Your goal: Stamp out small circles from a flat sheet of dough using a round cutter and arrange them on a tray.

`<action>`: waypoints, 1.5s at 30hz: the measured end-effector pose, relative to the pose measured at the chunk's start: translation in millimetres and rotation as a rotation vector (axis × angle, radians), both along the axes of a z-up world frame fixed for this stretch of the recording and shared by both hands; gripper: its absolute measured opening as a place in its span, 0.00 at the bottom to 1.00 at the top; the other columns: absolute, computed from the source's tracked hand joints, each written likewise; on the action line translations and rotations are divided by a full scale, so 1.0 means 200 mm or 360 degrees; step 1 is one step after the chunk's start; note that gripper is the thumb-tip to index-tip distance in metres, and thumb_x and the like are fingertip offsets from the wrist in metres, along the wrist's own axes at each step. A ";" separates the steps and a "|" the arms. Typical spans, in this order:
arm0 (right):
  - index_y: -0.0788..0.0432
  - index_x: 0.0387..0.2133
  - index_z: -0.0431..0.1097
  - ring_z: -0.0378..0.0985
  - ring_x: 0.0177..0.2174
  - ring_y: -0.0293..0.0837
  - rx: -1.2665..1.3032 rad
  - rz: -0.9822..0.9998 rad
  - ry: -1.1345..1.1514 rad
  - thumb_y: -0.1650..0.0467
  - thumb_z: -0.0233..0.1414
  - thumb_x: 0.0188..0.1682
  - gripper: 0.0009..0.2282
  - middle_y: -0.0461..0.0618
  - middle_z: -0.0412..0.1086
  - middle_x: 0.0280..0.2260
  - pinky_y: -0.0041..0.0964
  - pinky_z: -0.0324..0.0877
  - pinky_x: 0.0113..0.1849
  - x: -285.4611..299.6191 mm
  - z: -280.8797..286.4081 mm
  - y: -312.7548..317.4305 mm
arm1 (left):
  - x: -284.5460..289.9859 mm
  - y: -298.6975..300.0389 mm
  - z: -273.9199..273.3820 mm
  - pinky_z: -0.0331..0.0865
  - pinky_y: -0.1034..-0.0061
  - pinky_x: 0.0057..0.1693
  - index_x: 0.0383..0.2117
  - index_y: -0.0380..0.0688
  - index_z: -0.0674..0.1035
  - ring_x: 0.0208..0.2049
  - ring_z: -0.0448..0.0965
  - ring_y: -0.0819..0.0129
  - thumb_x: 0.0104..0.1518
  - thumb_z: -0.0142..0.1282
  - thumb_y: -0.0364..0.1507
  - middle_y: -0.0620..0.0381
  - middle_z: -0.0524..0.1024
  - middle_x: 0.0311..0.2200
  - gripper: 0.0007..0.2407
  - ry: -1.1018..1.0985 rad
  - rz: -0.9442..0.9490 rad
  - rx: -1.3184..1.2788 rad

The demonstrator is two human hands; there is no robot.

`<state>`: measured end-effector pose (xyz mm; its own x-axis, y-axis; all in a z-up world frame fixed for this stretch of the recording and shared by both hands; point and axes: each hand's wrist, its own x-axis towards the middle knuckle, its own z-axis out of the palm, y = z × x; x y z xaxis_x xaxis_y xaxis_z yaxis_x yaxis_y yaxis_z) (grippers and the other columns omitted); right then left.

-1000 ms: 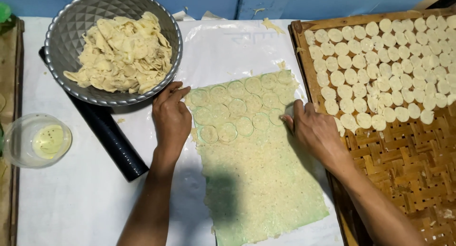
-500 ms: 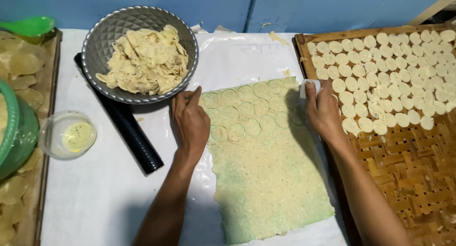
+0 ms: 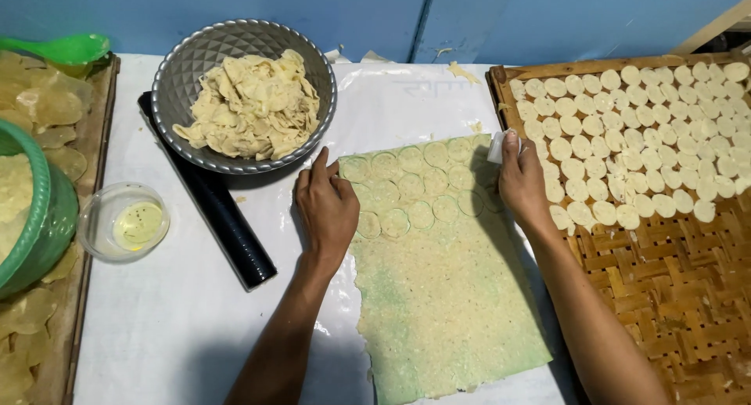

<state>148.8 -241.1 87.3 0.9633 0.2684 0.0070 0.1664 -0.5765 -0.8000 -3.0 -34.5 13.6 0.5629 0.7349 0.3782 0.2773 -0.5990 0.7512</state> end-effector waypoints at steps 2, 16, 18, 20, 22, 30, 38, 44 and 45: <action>0.68 0.41 0.65 0.76 0.30 0.58 0.0108 -0.0022 -0.0012 0.55 0.34 0.64 0.25 0.63 0.69 0.23 0.56 0.68 0.34 -0.02 0.01 0.03 | -0.01 -0.02 0.03 0.67 0.58 0.52 0.54 0.32 0.76 0.44 0.77 0.50 0.55 0.43 0.22 0.46 0.84 0.40 0.19 0.0037 -0.0023 0.0016; 0.70 0.43 0.62 0.72 0.22 0.46 0.0301 0.0107 -0.0305 0.60 0.35 0.68 0.21 0.56 0.67 0.20 0.45 0.67 0.28 0.23 -0.17 -0.04 | -0.03 0.06 0.08 0.70 0.61 0.55 0.56 0.41 0.75 0.51 0.77 0.52 0.57 0.47 0.20 0.44 0.82 0.45 0.19 0.0060 -0.0035 0.0116; 0.68 0.49 0.60 0.77 0.23 0.56 0.0080 0.0113 -0.0351 0.59 0.36 0.67 0.20 0.60 0.70 0.21 0.55 0.68 0.29 0.19 -0.17 -0.06 | -0.03 0.05 0.11 0.74 0.70 0.46 0.46 0.39 0.82 0.39 0.82 0.55 0.60 0.53 0.19 0.46 0.83 0.33 0.11 -0.0033 0.0143 0.0466; 0.68 0.49 0.60 0.77 0.22 0.55 0.0040 0.0109 -0.0349 0.59 0.36 0.67 0.19 0.58 0.70 0.20 0.54 0.68 0.30 0.13 -0.13 -0.05 | -0.03 0.09 0.05 0.75 0.71 0.44 0.43 0.40 0.83 0.36 0.82 0.56 0.60 0.55 0.20 0.48 0.82 0.30 0.09 -0.0059 0.0160 0.0506; 0.67 0.49 0.60 0.77 0.21 0.53 0.0002 0.0104 -0.0346 0.60 0.36 0.67 0.19 0.57 0.70 0.20 0.53 0.69 0.30 0.09 -0.10 -0.05 | -0.03 0.11 0.01 0.75 0.72 0.42 0.40 0.41 0.84 0.34 0.82 0.57 0.60 0.58 0.20 0.50 0.82 0.28 0.06 -0.0084 0.0176 0.0549; 0.66 0.50 0.59 0.76 0.23 0.60 -0.0065 0.0183 -0.0330 0.60 0.35 0.66 0.18 0.59 0.69 0.19 0.59 0.68 0.33 -0.03 -0.04 -0.04 | -0.05 0.10 0.05 0.74 0.66 0.35 0.32 0.47 0.82 0.28 0.82 0.56 0.57 0.65 0.26 0.56 0.78 0.24 0.02 0.0050 0.0281 0.0535; 0.60 0.47 0.61 0.79 0.30 0.74 -0.0637 0.0468 -0.0275 0.59 0.43 0.59 0.16 0.67 0.74 0.21 0.67 0.67 0.36 -0.23 -0.01 0.00 | -0.01 0.13 0.07 0.74 0.54 0.37 0.40 0.51 0.82 0.30 0.82 0.48 0.62 0.57 0.34 0.52 0.78 0.24 0.06 0.0114 0.0091 0.0088; 0.55 0.50 0.61 0.81 0.35 0.63 -0.0878 0.1070 -0.0358 0.57 0.48 0.52 0.19 0.59 0.74 0.31 0.58 0.75 0.34 -0.50 -0.08 0.07 | 0.00 0.17 0.02 0.77 0.53 0.42 0.49 0.53 0.84 0.38 0.84 0.46 0.63 0.48 0.30 0.50 0.85 0.35 0.13 0.0195 -0.0096 -0.0027; 0.56 0.51 0.61 0.80 0.36 0.61 -0.0880 0.1180 -0.0416 0.56 0.47 0.53 0.20 0.58 0.72 0.32 0.57 0.76 0.33 -0.53 -0.07 0.10 | 0.00 0.18 0.02 0.77 0.52 0.42 0.48 0.54 0.84 0.38 0.84 0.46 0.63 0.48 0.30 0.50 0.85 0.34 0.13 0.0178 -0.0094 -0.0039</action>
<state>41.8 -221.9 73.7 0.5333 0.8383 -0.1130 0.7748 -0.5377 -0.3325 -2.3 0.8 17.3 0.6432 0.7075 0.2928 0.3250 -0.5985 0.7322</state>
